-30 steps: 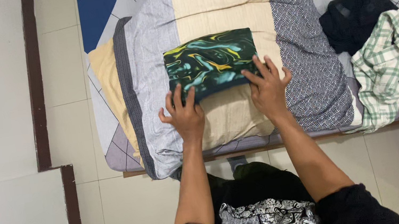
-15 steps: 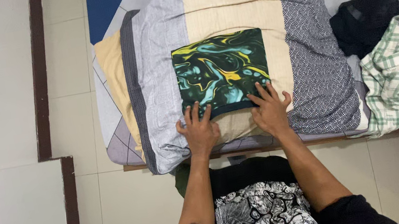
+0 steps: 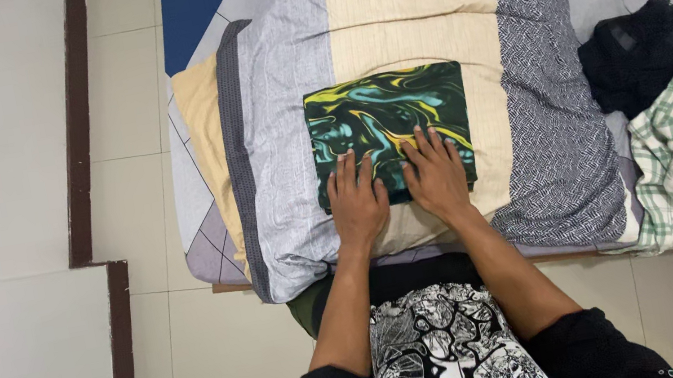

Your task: The person lays a patterned t-shirt flat on a pillow on a bed, folds the sleeves and sides toward the center, and then folds the shirt in half.

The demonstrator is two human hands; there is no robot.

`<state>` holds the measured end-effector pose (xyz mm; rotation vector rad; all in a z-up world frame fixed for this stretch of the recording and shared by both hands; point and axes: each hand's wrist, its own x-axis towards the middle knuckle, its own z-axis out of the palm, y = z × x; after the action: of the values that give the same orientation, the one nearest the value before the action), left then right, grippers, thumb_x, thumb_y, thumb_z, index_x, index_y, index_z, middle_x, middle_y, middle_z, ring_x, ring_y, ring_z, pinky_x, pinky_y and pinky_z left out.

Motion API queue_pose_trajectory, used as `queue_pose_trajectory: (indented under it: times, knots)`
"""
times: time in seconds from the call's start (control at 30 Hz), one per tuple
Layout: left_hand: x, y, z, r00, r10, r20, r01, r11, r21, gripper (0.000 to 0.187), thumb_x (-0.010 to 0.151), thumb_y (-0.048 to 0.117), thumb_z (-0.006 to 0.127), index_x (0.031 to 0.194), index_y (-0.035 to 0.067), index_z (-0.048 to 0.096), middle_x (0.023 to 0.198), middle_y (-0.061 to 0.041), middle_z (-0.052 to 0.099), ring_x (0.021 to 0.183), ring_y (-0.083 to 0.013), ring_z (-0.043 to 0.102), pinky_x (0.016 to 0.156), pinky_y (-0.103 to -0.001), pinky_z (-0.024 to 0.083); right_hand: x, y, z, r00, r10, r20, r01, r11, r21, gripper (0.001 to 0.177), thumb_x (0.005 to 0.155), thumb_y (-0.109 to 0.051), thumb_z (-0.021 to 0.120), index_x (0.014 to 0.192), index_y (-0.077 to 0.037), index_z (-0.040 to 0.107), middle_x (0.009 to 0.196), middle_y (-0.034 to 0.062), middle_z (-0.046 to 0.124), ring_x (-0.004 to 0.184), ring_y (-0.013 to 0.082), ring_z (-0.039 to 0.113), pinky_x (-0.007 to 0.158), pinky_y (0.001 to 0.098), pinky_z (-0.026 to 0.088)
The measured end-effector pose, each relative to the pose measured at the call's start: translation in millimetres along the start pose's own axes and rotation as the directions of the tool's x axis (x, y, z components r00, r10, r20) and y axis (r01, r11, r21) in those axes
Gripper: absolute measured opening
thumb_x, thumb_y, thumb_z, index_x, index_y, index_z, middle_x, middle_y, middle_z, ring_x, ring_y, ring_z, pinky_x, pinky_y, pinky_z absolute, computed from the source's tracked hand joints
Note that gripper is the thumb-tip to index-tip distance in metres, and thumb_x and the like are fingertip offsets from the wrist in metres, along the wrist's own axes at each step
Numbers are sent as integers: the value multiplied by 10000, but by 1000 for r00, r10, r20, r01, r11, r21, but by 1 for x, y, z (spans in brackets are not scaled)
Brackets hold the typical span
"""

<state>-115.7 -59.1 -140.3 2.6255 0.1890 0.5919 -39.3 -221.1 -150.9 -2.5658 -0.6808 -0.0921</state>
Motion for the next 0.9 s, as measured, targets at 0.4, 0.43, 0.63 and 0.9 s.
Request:
queue_pose_trajectory:
  times: [0.4,0.43,0.63,0.9]
  knots:
    - [86,-12,30,1000,11,-14,-11,1000,-28,471,997,154,568,1443,3,543,1540,-221,484,1461,-434,424,1195,-600,316,77,16,17,998,-65,-9,65,997,-30,485,1057,-311,490,1489,-97,536,1611,195,404,1490,430,326,1198,595,230]
    - [90,-12,34,1000,11,-9,-11,999,-30,471,997,154,568,1443,3,543,1540,-221,484,1461,-434,424,1195,-600,316,81,19,18,998,-64,-10,64,997,-40,479,1071,-296,483,1509,-107,521,1625,180,392,1508,422,320,1216,593,230]
    - [111,-20,64,992,10,129,-13,1000,21,538,938,128,554,1462,10,523,1580,-208,431,1496,-443,352,1190,-643,263,100,29,29,995,-80,63,88,988,-126,519,1045,-247,464,1555,-148,469,1669,138,332,1524,402,299,1216,624,214]
    - [111,-31,79,964,-41,264,20,996,82,561,960,204,557,1504,84,498,1642,-94,368,1525,-354,311,1209,-637,220,107,40,43,985,-82,152,111,973,-200,543,1027,-299,452,1553,-168,454,1676,129,303,1524,399,286,1180,677,172]
